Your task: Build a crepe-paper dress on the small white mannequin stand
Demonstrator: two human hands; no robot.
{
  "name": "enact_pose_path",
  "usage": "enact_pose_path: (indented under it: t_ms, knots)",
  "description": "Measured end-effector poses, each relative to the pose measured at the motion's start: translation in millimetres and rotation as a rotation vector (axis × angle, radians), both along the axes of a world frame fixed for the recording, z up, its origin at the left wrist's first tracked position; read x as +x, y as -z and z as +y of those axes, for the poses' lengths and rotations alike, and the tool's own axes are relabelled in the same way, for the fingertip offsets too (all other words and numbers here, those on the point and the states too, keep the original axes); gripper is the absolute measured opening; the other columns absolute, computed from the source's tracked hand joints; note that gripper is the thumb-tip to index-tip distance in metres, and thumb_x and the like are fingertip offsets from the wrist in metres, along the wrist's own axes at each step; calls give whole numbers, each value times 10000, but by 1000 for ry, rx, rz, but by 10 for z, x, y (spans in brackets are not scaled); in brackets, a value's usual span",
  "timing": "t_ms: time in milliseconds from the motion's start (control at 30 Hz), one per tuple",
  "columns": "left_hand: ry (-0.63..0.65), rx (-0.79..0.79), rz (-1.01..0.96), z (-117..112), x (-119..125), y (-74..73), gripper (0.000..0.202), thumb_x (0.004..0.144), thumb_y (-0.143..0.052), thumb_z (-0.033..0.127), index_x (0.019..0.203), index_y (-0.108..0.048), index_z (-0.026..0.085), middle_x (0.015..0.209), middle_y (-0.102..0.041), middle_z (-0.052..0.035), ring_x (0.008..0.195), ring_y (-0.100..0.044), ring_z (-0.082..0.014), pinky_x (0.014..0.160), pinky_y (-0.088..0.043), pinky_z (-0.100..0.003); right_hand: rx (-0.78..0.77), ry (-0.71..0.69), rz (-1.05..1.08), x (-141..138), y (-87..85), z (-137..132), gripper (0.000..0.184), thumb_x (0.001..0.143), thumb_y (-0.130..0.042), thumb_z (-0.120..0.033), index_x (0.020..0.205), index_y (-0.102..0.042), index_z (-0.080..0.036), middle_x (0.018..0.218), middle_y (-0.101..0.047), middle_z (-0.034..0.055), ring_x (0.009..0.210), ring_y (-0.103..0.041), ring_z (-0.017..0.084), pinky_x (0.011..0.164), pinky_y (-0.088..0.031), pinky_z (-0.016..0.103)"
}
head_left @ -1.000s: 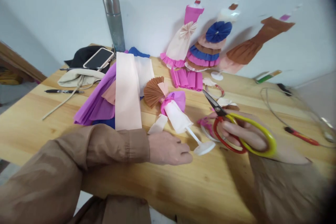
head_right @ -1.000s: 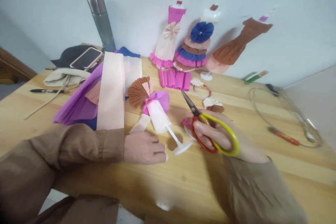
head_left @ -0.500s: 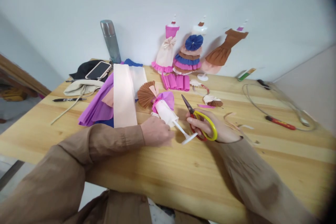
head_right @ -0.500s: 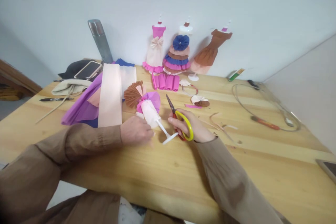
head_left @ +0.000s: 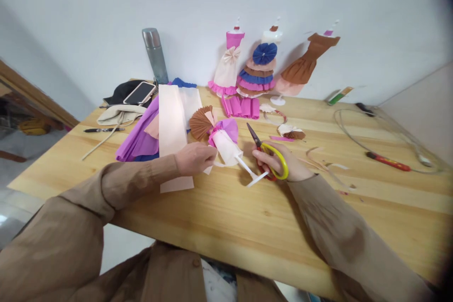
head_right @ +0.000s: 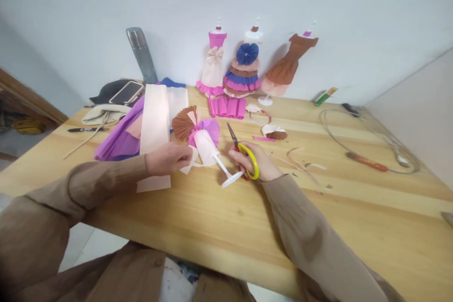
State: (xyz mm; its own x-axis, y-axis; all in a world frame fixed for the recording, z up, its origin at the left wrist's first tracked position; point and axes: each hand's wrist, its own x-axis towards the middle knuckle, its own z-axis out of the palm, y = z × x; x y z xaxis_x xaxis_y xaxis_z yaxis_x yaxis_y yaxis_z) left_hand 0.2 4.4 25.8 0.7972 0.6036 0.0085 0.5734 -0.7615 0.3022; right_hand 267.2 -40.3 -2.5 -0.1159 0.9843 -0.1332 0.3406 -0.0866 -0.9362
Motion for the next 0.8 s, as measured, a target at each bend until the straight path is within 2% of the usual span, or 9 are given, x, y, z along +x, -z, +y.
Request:
enact_pose_path:
  t_ms: [167,233,333,400,500,567,667,733,800]
  knots:
    - [0,-111,-102,30,-175,-14,174,849,-456,109,729,-572,160,661,-615,-3,617,-549,-107,627,-377,-215,22,19,18,-21,30,44,404,734,-680,-584,797,-535,-213,447,-501,-67,300,-437,106,289,-340,232]
    - [-15,-91,-130,34,-194,-23,173,858,-462,116,793,-616,160,699,-653,-14,655,-586,-116,652,-402,-215,35,24,27,-31,31,66,398,740,-672,-579,818,-536,-213,433,-488,-73,305,-440,110,298,-348,233]
    - [-72,-35,-130,50,-202,-82,166,821,-476,87,730,-592,162,645,-635,-3,611,-577,-111,607,-392,-210,52,35,39,-44,40,90,384,759,-658,-568,834,-533,-213,413,-468,-80,313,-444,117,314,-358,238]
    - [-120,-67,-167,58,-216,-177,165,817,-472,84,693,-543,166,572,-590,25,533,-541,-87,560,-376,-193,73,57,45,-51,64,100,384,762,-657,-566,835,-531,-211,431,-485,-75,324,-444,113,321,-359,236]
    - [-192,-140,-269,48,-239,-383,144,860,-457,129,735,-515,172,528,-563,50,470,-511,-67,535,-382,-178,97,80,48,-65,125,117,384,768,-654,-567,818,-532,-207,428,-491,-72,323,-436,107,326,-348,234]
    - [-172,-75,-299,28,-215,-515,222,900,-460,207,681,-472,175,533,-556,37,476,-501,-68,546,-384,-191,108,87,50,-77,168,130,381,778,-651,-566,816,-535,-205,412,-484,-74,319,-436,109,330,-342,236]
    - [-89,131,-279,6,-41,-645,295,926,-433,263,647,-469,174,543,-536,9,496,-473,-92,543,-354,-228,133,109,58,-96,215,154,398,764,-677,-562,867,-546,-200,449,-511,-76,337,-453,106,347,-359,235]
    - [-72,262,-216,18,188,-702,335,923,-448,302,621,-504,170,540,-518,-5,518,-462,-114,550,-326,-256,146,125,68,-108,233,170,418,757,-678,-568,904,-546,-200,463,-513,-81,337,-455,107,345,-368,239]
    - [-72,306,-173,58,486,-762,388,937,-440,333,606,-550,164,569,-543,-29,573,-500,-139,578,-330,-276,156,143,75,-122,245,183,406,767,-666,-562,905,-541,-201,458,-507,-83,325,-452,111,331,-360,243]
